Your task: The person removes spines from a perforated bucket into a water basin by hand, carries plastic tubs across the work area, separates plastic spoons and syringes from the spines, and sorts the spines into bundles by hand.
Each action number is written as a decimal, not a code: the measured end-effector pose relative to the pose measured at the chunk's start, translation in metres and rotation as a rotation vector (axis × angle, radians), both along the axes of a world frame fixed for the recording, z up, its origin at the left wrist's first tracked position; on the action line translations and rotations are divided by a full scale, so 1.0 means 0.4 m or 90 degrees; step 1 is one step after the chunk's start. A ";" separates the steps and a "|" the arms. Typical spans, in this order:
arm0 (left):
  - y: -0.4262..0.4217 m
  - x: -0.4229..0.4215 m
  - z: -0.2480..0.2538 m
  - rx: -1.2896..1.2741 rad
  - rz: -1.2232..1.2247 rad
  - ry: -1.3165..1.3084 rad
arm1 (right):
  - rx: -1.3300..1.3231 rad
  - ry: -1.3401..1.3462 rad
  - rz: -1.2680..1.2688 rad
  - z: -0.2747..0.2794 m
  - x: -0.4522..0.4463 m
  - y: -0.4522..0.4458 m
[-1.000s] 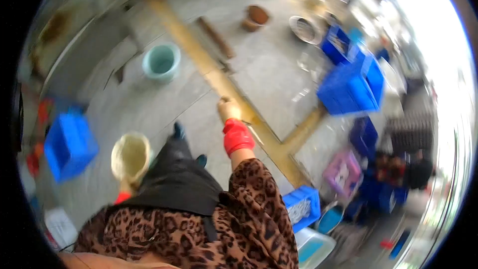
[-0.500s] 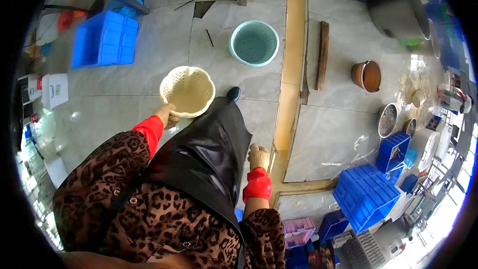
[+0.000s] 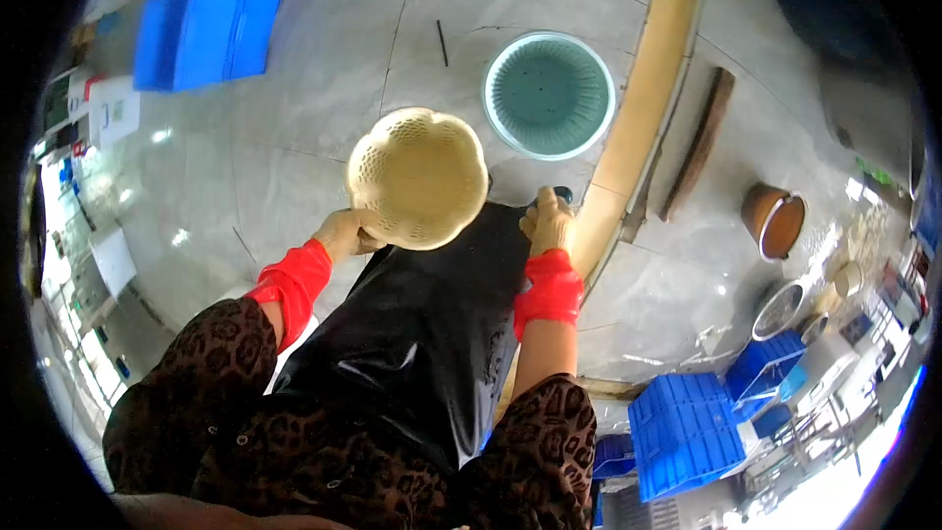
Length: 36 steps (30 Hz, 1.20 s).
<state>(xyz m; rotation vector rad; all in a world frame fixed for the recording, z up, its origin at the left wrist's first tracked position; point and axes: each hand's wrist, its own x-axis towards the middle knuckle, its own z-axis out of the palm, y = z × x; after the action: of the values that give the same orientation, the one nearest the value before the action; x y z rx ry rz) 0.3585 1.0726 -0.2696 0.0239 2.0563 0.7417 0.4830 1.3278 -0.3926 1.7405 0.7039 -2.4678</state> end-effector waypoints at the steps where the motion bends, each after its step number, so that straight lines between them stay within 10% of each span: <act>1: -0.004 0.005 -0.033 -0.013 0.260 -0.112 | 0.008 -0.033 -0.025 -0.035 -0.034 -0.004; 2: 0.018 0.008 -0.043 -0.022 0.521 -0.223 | 0.002 -0.031 -0.009 -0.078 -0.058 -0.004; 8: 0.067 0.041 -0.160 -0.046 0.523 -0.149 | -0.076 0.020 -0.105 -0.394 -0.179 -0.002; 10: 0.058 0.067 -0.199 -0.045 0.529 -0.146 | 0.798 0.207 0.398 -0.651 -0.136 -0.022; 12: 0.107 0.074 -0.213 -0.020 0.582 -0.159 | 0.115 0.067 -0.020 -0.391 -0.254 0.068; 20: 0.099 0.058 -0.306 0.109 0.635 -0.173 | 0.148 -0.018 -0.103 -0.262 -0.207 0.160; 26: 0.262 -0.064 -0.338 0.213 0.580 -0.202 | 0.311 0.053 0.141 -0.425 0.139 0.213; 28: 0.327 -0.101 -0.373 0.191 0.554 -0.164 | 0.064 -0.007 -0.114 -0.357 0.148 0.157; 36: 0.541 -0.254 -0.532 0.050 0.352 -0.214 | -0.040 -0.047 -0.188 -0.342 0.115 -0.042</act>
<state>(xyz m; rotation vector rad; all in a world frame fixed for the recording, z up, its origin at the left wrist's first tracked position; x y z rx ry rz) 0.2571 1.2889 -0.4823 -0.6064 1.7151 1.0773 0.5290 1.3110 -0.5295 2.0295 0.3808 -2.5537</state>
